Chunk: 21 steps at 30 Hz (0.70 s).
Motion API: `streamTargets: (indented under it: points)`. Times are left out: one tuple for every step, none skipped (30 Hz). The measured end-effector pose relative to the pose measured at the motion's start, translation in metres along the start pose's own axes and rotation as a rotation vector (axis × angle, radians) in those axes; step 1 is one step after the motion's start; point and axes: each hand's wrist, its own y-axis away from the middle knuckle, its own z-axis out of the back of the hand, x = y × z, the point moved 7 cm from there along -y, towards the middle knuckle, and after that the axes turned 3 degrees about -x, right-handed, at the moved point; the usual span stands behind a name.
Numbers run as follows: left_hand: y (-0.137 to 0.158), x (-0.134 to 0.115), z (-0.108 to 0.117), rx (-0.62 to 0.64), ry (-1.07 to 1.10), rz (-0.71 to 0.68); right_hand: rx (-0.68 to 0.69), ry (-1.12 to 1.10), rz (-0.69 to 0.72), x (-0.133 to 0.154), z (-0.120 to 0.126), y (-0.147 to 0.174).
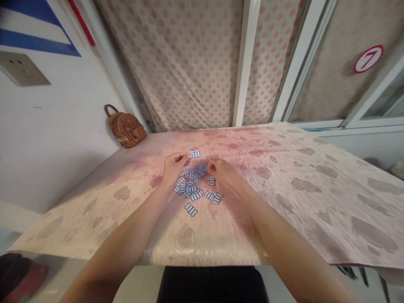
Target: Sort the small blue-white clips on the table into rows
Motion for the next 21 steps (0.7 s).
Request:
streamTargets:
  points:
    - [0.0, 0.001, 0.0, 0.003, 0.0, 0.007, 0.025, 0.014, -0.002, -0.002, -0.003, 0.001]
    - [-0.001, 0.002, -0.001, 0.004, 0.0, 0.008, 0.048, 0.03, -0.006, -0.004, -0.007, 0.002]
    - [-0.001, 0.003, -0.001, 0.007, -0.001, 0.004, 0.067, 0.042, -0.013, -0.006, -0.01, 0.003]
    - [-0.001, 0.004, -0.002, 0.01, -0.003, -0.007, 0.081, 0.05, -0.02, -0.008, -0.013, 0.005]
    - [-0.001, 0.004, -0.002, 0.012, -0.005, -0.02, 0.09, 0.053, -0.027, -0.009, -0.014, 0.006]
    - [-0.001, 0.004, -0.002, 0.015, -0.006, -0.032, 0.097, 0.052, -0.034, -0.009, -0.015, 0.006]
    - [-0.001, 0.004, -0.003, 0.016, -0.009, -0.04, 0.104, 0.046, -0.04, -0.009, -0.016, 0.006]
    - [-0.001, 0.004, -0.002, 0.016, -0.014, -0.044, 0.11, 0.035, -0.041, -0.009, -0.015, 0.006]
    - [-0.001, 0.004, -0.002, 0.017, -0.02, -0.045, 0.114, 0.018, -0.037, -0.007, -0.014, 0.006]
    - [-0.001, 0.004, -0.002, 0.017, -0.028, -0.048, 0.115, -0.005, -0.027, -0.005, -0.012, 0.006]
    - [-0.001, 0.004, -0.002, 0.017, -0.037, -0.053, 0.11, -0.031, -0.013, -0.002, -0.009, 0.005]
    - [-0.001, 0.004, -0.002, 0.015, -0.046, -0.059, 0.099, -0.052, 0.002, 0.001, -0.005, 0.004]
    - [-0.001, 0.004, -0.003, 0.013, -0.053, -0.065, 0.077, -0.085, 0.018, 0.005, 0.0, 0.003]
    - [0.0, 0.004, -0.003, 0.009, -0.057, -0.07, 0.041, -0.138, 0.032, 0.008, 0.006, 0.001]
    - [0.0, 0.003, -0.003, 0.007, -0.06, -0.077, -0.007, -0.217, 0.042, 0.011, 0.013, 0.0]
    - [0.001, 0.002, -0.004, 0.004, -0.063, -0.081, -0.063, -0.314, 0.045, 0.013, 0.02, 0.0]
    - [0.003, 0.002, -0.005, 0.007, -0.063, -0.079, -0.119, -0.418, 0.04, 0.014, 0.025, 0.0]
    - [0.004, 0.001, -0.007, 0.012, -0.059, -0.071, -0.167, -0.514, 0.027, 0.013, 0.03, 0.0]
    - [0.006, 0.001, -0.008, 0.021, -0.055, -0.056, -0.2, -0.587, 0.012, 0.013, 0.031, 0.0]
    - [0.008, 0.001, -0.01, 0.03, -0.049, -0.035, -0.216, -0.625, -0.004, 0.012, 0.031, 0.0]
    - [0.01, 0.001, -0.011, 0.037, -0.042, -0.014, -0.221, -0.641, -0.017, 0.012, 0.029, 0.001]
